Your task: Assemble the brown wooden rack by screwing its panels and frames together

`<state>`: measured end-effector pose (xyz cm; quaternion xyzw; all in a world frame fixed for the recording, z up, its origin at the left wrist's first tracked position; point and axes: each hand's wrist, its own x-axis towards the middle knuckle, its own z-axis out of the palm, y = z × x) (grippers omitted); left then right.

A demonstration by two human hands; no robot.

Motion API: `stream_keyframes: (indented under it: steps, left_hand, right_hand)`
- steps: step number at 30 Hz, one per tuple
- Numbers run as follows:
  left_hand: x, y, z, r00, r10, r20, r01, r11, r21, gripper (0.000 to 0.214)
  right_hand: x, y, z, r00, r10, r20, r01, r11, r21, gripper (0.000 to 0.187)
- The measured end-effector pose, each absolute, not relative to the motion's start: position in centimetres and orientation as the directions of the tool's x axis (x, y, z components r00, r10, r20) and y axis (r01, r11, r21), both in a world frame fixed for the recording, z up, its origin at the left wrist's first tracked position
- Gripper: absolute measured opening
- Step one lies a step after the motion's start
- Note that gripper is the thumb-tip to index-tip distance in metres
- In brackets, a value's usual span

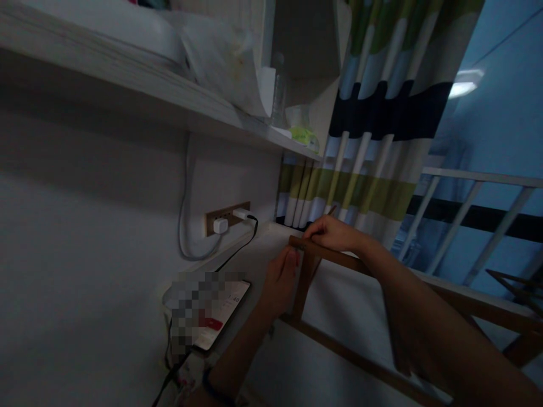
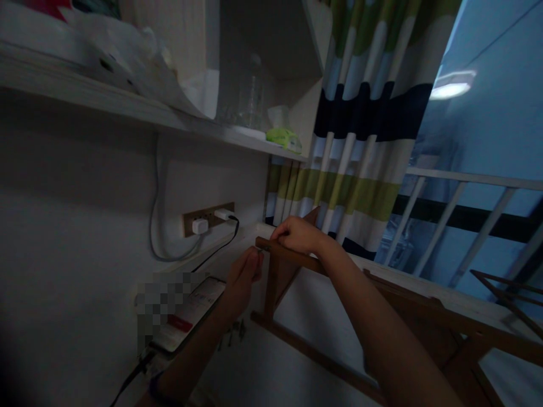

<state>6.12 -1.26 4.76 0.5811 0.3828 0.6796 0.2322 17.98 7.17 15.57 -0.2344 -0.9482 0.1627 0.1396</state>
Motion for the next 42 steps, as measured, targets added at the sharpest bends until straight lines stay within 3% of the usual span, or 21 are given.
stream_keyframes:
  steps: [15, 21, 24, 28, 32, 42]
  left_hand:
    - [5.8, -2.0, 6.0, -0.161, 0.767, 0.622, 0.262, -0.574, 0.776, 0.033]
    - [5.9, -2.9, 7.0, -0.094, 0.721, 0.687, 0.484, -0.570, 0.664, 0.032]
    - [5.7, -3.0, 7.0, -0.087, 0.725, 0.684, 0.492, -0.565, 0.662, 0.032]
    - [5.5, -2.6, 6.3, -0.135, 0.771, 0.622, 0.324, -0.559, 0.763, 0.032]
    - [5.5, -2.0, 5.7, -0.293, 0.748, 0.596, 0.171, -0.572, 0.802, 0.032]
    - [4.1, -1.8, 8.5, -0.380, 0.604, 0.700, 0.468, -0.527, 0.709, 0.026]
  right_hand:
    - [18.0, 7.3, 15.5, -0.838, 0.498, 0.223, 0.405, 0.842, -0.357, 0.031]
    - [18.0, 7.2, 15.5, -0.845, 0.486, 0.224, 0.392, 0.847, -0.359, 0.031]
    - [18.1, 7.1, 15.6, -0.840, 0.495, 0.223, 0.401, 0.842, -0.360, 0.032]
    - [18.0, 7.0, 15.6, -0.831, 0.512, 0.217, 0.417, 0.832, -0.365, 0.031]
    - [18.0, 7.1, 15.6, -0.828, 0.520, 0.211, 0.422, 0.825, -0.376, 0.031]
    - [17.9, 7.5, 15.2, -0.838, 0.489, 0.241, 0.379, 0.841, -0.387, 0.032]
